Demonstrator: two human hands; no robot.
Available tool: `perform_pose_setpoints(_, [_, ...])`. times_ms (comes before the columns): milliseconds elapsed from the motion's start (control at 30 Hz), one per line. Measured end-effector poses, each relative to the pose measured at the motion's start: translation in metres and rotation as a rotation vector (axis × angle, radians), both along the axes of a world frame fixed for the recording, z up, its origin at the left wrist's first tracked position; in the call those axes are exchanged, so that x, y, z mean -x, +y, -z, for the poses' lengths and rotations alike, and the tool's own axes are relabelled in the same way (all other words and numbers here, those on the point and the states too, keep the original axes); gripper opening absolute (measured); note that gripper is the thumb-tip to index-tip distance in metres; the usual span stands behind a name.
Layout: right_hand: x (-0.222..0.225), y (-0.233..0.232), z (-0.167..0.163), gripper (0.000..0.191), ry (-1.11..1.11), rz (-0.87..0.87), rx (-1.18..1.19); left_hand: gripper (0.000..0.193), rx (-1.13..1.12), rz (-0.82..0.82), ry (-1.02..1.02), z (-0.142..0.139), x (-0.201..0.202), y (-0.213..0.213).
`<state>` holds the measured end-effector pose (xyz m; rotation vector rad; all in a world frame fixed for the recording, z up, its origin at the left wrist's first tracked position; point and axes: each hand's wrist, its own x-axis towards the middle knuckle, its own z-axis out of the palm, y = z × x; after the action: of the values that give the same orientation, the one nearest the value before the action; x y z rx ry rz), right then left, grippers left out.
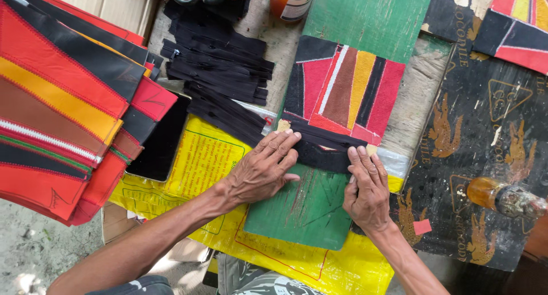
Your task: The person picks up a black zipper and aligns it along the top edge of a patchwork leather piece, pressing the zipper tape onto the edge and smoothing it down by hand. They repeat this on additional leather pieces, then pick up scissors and trim the zipper end.
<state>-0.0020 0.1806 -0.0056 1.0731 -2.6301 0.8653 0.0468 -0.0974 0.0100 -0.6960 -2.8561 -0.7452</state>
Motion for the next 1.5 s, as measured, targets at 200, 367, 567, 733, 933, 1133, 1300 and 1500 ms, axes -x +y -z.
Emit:
perform_pose_setpoints(200, [0.010,0.005,-0.001,0.025,-0.015,0.009,0.031,0.038,-0.139,-0.009,-0.066,-0.005,0.017,-0.010])
perform_pose_setpoints(367, [0.026,0.013,-0.004,0.027,-0.110,0.098,0.215,0.023,-0.375,-0.197,-0.198,-0.015,0.031,0.003])
perform_pose_setpoints(567, [0.053,0.014,0.003,0.020,-0.141,0.212,0.275,0.014,-0.258,-0.290,-0.024,-0.007,0.081,0.083])
perform_pose_setpoints(733, [0.070,0.020,0.008,0.023,-0.153,0.248,0.215,0.017,-0.242,-0.290,-0.077,0.013,0.123,0.121])
perform_pose_setpoints(933, [0.080,0.027,0.012,0.026,-0.114,0.236,0.168,0.024,-0.086,-0.291,-0.116,0.011,0.131,0.097])
perform_pose_setpoints(1133, [0.082,0.031,0.016,0.024,-0.196,0.243,0.229,0.024,-0.122,-0.382,-0.164,0.005,0.110,0.027])
perform_pose_setpoints(1300, [0.080,0.030,0.021,0.022,-0.169,0.230,0.218,0.021,-0.168,-0.306,-0.226,0.008,0.113,0.014])
perform_pose_setpoints(1500, [0.074,0.028,0.021,0.021,-0.160,0.202,0.208,0.017,-0.267,-0.299,-0.365,0.000,0.109,0.005])
